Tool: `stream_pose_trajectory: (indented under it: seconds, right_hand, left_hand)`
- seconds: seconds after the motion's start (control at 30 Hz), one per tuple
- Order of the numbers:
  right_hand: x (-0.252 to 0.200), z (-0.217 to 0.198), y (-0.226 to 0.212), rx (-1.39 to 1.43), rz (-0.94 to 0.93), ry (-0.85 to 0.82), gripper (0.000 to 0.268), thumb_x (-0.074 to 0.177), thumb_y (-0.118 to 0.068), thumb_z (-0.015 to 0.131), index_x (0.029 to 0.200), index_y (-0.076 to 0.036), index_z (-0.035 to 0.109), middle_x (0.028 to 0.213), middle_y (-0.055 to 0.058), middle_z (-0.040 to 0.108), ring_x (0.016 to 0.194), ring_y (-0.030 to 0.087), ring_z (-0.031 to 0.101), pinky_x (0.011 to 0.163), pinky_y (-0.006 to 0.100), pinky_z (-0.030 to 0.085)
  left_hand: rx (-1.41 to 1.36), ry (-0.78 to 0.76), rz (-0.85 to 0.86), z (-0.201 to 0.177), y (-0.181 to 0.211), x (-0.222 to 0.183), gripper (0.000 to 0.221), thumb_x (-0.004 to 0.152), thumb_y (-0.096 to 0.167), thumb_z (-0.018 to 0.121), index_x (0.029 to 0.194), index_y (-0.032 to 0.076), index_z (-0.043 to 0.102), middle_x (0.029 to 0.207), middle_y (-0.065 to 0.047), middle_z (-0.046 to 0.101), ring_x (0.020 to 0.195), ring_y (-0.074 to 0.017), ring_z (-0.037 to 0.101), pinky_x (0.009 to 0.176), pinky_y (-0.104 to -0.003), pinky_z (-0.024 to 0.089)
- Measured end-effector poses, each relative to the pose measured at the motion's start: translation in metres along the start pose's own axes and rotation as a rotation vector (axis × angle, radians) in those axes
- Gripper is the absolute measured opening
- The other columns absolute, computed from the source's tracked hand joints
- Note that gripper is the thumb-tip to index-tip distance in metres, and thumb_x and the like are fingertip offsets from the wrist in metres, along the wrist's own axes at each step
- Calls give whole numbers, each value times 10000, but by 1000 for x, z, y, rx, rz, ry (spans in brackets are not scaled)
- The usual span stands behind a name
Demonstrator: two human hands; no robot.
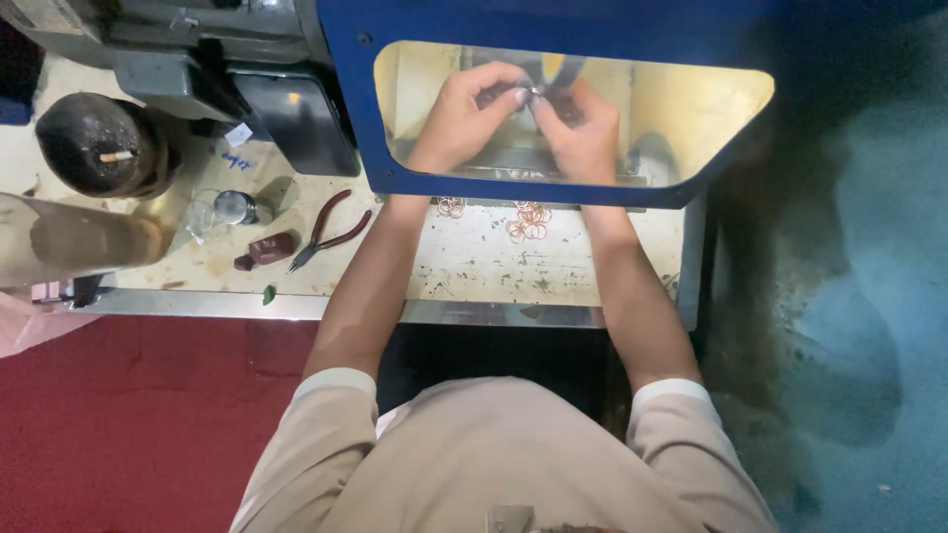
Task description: Polishing small metal jewelry components using a bench-top polishing machine
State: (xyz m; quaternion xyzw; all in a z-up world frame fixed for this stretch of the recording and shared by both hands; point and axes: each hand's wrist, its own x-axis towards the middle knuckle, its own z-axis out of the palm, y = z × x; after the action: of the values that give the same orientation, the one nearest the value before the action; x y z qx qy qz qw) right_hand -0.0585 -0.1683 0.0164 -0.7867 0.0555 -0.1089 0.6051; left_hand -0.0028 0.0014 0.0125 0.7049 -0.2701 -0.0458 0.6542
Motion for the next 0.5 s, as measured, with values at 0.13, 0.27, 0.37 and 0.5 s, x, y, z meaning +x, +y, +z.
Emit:
stream_pose_trajectory:
  seconds: [0.13, 0.27, 0.37, 0.5]
  right_hand:
    - [-7, -14, -2, -75, -466, 9, 50, 961, -7, 796, 995, -17, 760, 945, 115, 742, 886, 207, 701, 773, 306, 585]
    - [-3, -23, 0, -94, -636, -36, 63, 959, 59, 795, 1008, 32, 767, 918, 170, 748, 819, 247, 705, 737, 329, 585]
    - [0, -21, 2, -110, -605, 12, 62, 930, 84, 814, 968, 51, 778, 874, 180, 743, 796, 256, 696, 718, 341, 591]
    - [6, -15, 14, -157, -543, 100, 75, 929, 45, 821, 884, 19, 767, 840, 134, 747, 769, 219, 685, 703, 343, 555]
  left_hand:
    - [-138, -72, 7, 1, 9, -1, 90, 982, 106, 676, 1042, 60, 724, 1027, -41, 732, 998, -160, 670, 928, -303, 541]
    - [-254, -76, -19, 5, 14, -2, 96, 977, 117, 714, 1051, 56, 724, 1007, -55, 733, 952, -151, 697, 900, -290, 594]
    - [-222, -33, -122, 12, 10, 1, 117, 947, 117, 720, 1026, 37, 750, 952, -77, 770, 840, -141, 736, 802, -268, 642]
    - [-314, 113, -214, 32, -13, 2, 164, 950, 135, 693, 1055, 24, 751, 899, -71, 771, 800, -135, 724, 754, -263, 648]
